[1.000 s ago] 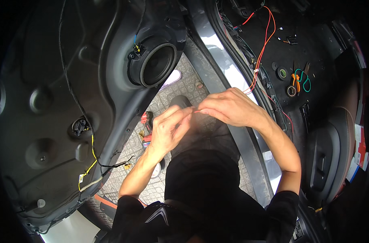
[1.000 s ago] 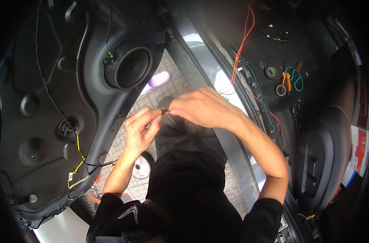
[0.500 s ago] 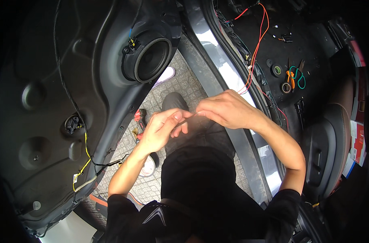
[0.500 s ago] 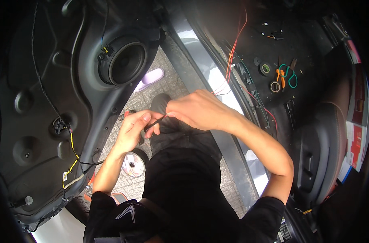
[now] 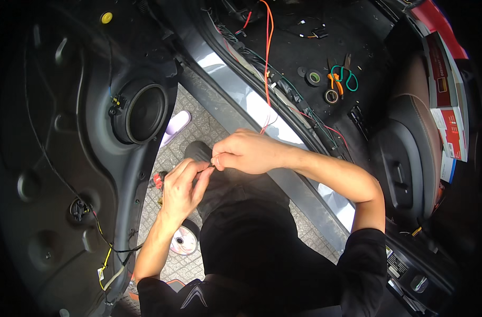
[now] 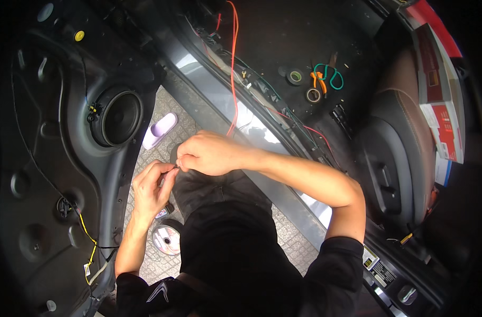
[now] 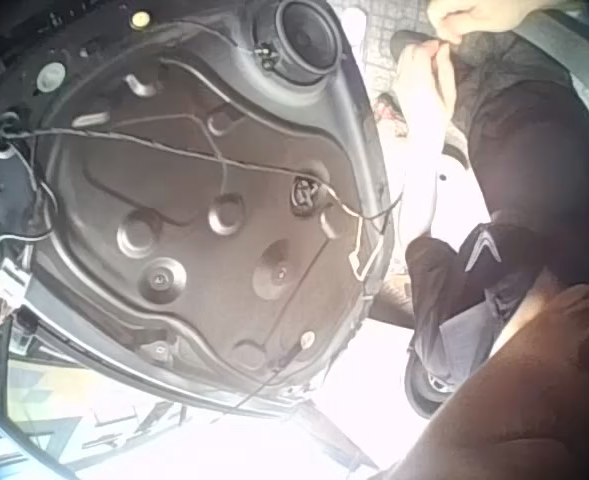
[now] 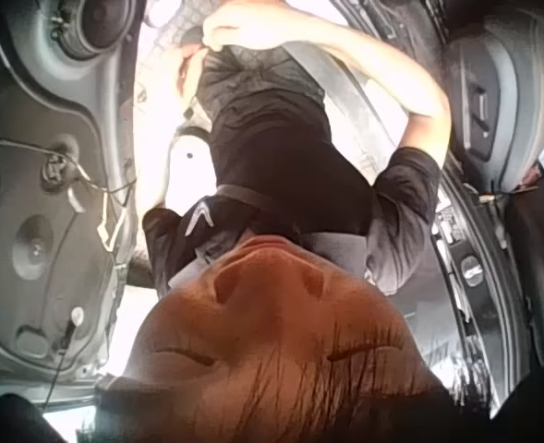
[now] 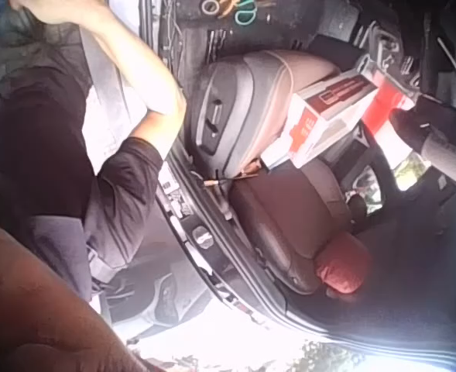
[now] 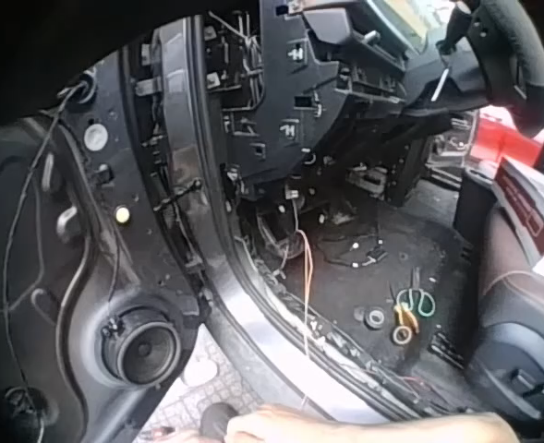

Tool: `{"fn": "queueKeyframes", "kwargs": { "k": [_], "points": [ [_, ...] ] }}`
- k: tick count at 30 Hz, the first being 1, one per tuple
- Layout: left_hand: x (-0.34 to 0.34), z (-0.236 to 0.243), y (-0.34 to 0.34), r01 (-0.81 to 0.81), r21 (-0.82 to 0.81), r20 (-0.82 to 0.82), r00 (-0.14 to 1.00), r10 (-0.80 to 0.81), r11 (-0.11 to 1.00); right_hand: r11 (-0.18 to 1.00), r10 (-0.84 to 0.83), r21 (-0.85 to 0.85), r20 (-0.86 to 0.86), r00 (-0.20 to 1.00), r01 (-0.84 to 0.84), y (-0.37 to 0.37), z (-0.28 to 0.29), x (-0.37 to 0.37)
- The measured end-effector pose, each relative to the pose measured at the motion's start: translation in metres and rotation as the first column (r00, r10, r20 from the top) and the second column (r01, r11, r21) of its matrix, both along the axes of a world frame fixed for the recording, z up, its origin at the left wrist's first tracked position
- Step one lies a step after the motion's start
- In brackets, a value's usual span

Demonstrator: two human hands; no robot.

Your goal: Repairing or insulating car audio wiring with electrical tape.

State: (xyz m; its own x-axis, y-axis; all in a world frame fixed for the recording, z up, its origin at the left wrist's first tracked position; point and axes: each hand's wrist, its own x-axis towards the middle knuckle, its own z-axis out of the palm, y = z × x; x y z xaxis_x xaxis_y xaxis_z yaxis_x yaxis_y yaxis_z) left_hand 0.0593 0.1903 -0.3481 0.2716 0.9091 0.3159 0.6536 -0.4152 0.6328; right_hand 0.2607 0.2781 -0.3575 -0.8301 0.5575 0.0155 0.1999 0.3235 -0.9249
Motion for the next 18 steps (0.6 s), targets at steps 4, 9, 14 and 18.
{"fn": "queueKeyframes", "kwargs": {
  "k": [4,9,14,18],
  "points": [
    [-0.003,-0.007,-0.002,0.066,0.110,-0.141,0.989,-0.050,0.992,0.996,0.028,-0.088,0.032,0.999,-0.025,0.004,-0.009,-0.005],
    [0.005,-0.025,0.004,0.022,0.079,-0.222,0.975,-0.004,0.997,0.988,-0.088,0.143,0.168,0.982,0.064,-0.007,-0.001,0.010],
    [0.014,-0.034,0.007,-0.146,-0.261,-0.154,0.982,0.108,0.954,0.411,-0.556,0.608,-0.424,0.715,0.680,0.009,-0.005,0.067],
    [0.020,-0.045,0.002,-0.147,-0.343,0.036,0.985,0.169,0.928,0.155,-0.923,0.790,-0.099,0.373,0.593,0.063,-0.056,0.171]
  ]
}}
